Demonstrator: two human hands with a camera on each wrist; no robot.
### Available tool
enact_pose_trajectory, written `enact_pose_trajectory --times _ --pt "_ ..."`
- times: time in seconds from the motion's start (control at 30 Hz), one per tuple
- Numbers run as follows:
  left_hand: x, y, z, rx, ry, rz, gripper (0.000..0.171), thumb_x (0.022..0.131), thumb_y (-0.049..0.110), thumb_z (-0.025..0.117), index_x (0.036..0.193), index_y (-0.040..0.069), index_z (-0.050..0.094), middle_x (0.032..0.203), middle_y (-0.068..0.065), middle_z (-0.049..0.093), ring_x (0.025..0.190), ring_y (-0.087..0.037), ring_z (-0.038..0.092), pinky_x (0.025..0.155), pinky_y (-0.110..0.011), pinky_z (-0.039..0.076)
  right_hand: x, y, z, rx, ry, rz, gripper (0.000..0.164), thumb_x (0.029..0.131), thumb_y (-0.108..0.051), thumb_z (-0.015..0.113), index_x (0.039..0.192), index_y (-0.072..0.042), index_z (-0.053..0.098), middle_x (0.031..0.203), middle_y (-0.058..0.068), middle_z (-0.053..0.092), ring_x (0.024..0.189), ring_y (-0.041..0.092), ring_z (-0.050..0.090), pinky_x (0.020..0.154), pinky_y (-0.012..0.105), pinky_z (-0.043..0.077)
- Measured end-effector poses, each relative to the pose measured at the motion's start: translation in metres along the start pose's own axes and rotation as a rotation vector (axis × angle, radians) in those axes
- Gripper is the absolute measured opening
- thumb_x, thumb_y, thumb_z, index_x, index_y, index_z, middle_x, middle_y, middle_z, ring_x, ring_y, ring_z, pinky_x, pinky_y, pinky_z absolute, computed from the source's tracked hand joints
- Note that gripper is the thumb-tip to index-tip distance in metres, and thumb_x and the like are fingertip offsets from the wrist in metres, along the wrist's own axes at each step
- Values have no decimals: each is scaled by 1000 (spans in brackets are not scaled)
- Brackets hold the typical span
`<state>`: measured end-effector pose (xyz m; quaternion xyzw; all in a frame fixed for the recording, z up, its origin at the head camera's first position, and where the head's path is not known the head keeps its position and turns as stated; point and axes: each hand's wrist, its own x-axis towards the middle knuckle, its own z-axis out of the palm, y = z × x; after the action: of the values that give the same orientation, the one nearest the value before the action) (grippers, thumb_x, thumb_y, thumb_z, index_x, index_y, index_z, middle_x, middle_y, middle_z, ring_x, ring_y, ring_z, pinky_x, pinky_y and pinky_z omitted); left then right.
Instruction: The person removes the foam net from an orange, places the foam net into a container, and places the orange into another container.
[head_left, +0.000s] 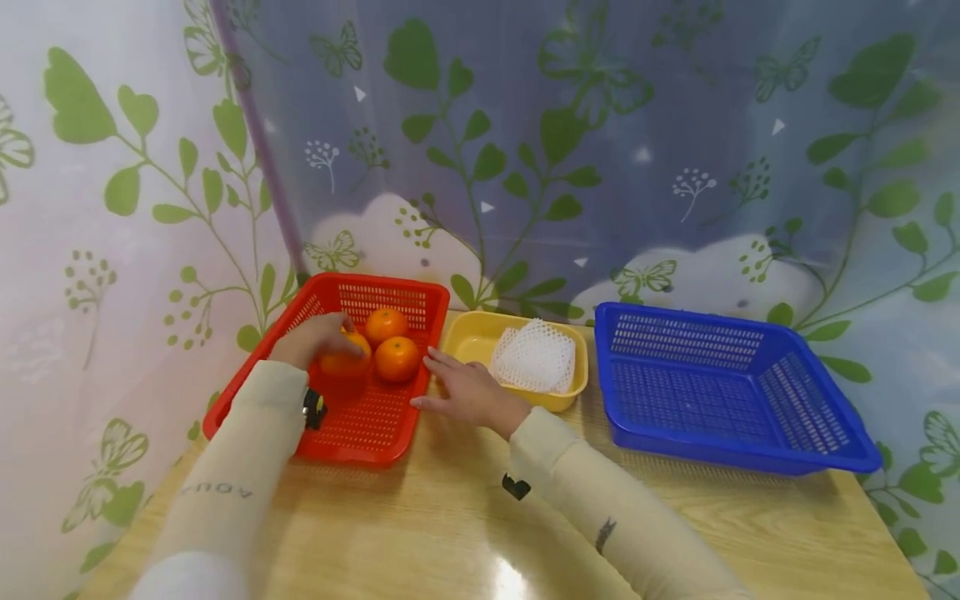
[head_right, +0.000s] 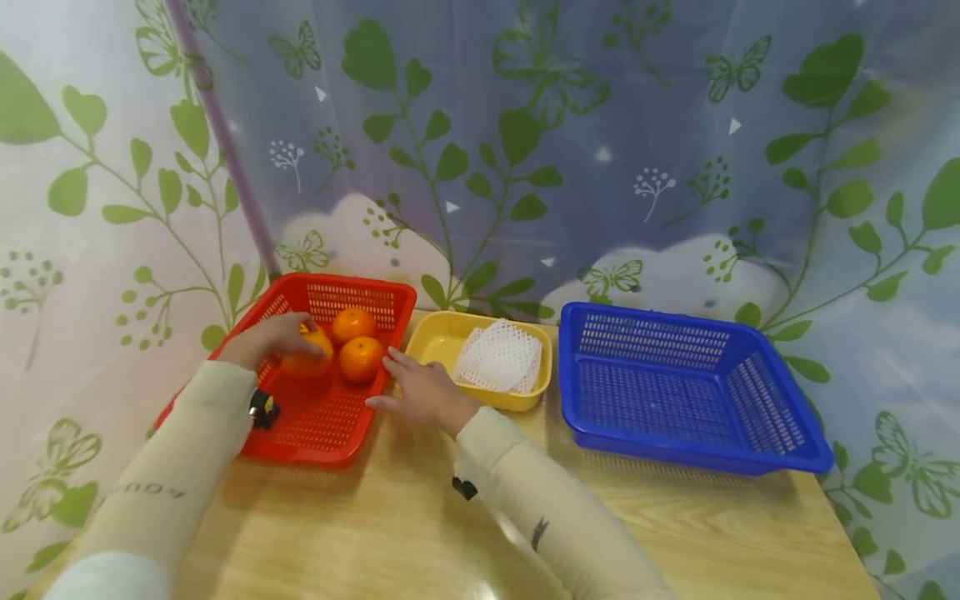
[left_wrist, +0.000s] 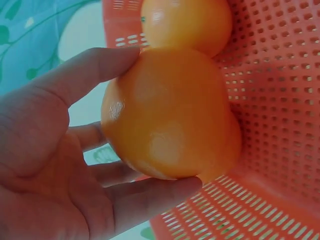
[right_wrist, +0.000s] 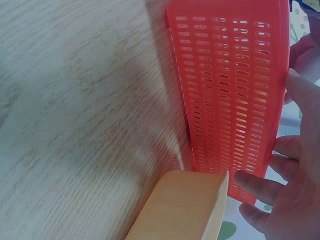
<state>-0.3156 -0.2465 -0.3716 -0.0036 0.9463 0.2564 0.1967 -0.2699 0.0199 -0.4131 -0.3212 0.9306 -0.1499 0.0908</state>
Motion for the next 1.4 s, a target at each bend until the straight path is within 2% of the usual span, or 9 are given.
enact_pose_trajectory --times 0.23,0.5,0.73,0.83,0.9,1.13,1.3,1.4 --pt "3 -6 10 -10 35 -50 57 87 27 69 127 -2 42 126 -27 47 116 -42 43 102 -55 37 1 -1 2 -11 6 -4 81 92 -62 50 153 -12 29 161 1 19 142 21 30 114 44 27" --pt "9 -15 22 0 9 -93 62 87 24 69 132 -2 36 129 -29 43 118 -42 42 105 -55 34 2 -1 4 -22 2 -6 81 93 -62 49 153 -12 29 161 1 19 142 21 31 113 44 28" --pt "5 -9 23 -23 1 -106 80 87 27 70 146 -1 25 140 -31 37 128 -45 35 110 -57 28 1 -1 3 -2 -13 10 81 93 -62 49 154 -13 28 161 0 17 143 21 30 114 44 26" --pt "3 -5 23 -41 0 -120 87 86 30 72 150 -1 20 144 -29 36 129 -44 35 110 -57 28 0 -1 3 3 -16 18 81 92 -62 49 154 -14 27 161 -1 16 143 21 30 115 44 26" --pt "2 -3 22 -17 8 -126 88 86 32 72 149 -1 21 142 -29 37 126 -44 37 108 -57 32 -1 -1 3 12 -14 22 82 92 -63 49 154 -14 27 161 -1 16 143 21 30 115 44 25" --pt "-1 0 21 6 44 -138 68 85 34 73 132 0 37 125 -25 47 113 -40 45 100 -55 39 -1 -1 3 8 -3 17 82 92 -63 49 154 -13 27 161 0 17 143 20 30 115 43 26" --pt "-5 0 20 21 72 -93 46 85 32 73 110 4 45 102 -17 49 97 -34 47 83 -46 43 -1 -1 2 9 4 7 81 93 -62 49 153 -12 28 161 1 17 143 20 29 114 44 27" --pt "-5 1 19 53 86 -77 43 86 31 73 105 3 46 98 -17 49 94 -34 48 81 -44 43 -1 0 2 0 5 7 81 93 -62 49 153 -12 28 161 1 17 143 20 28 114 43 27"
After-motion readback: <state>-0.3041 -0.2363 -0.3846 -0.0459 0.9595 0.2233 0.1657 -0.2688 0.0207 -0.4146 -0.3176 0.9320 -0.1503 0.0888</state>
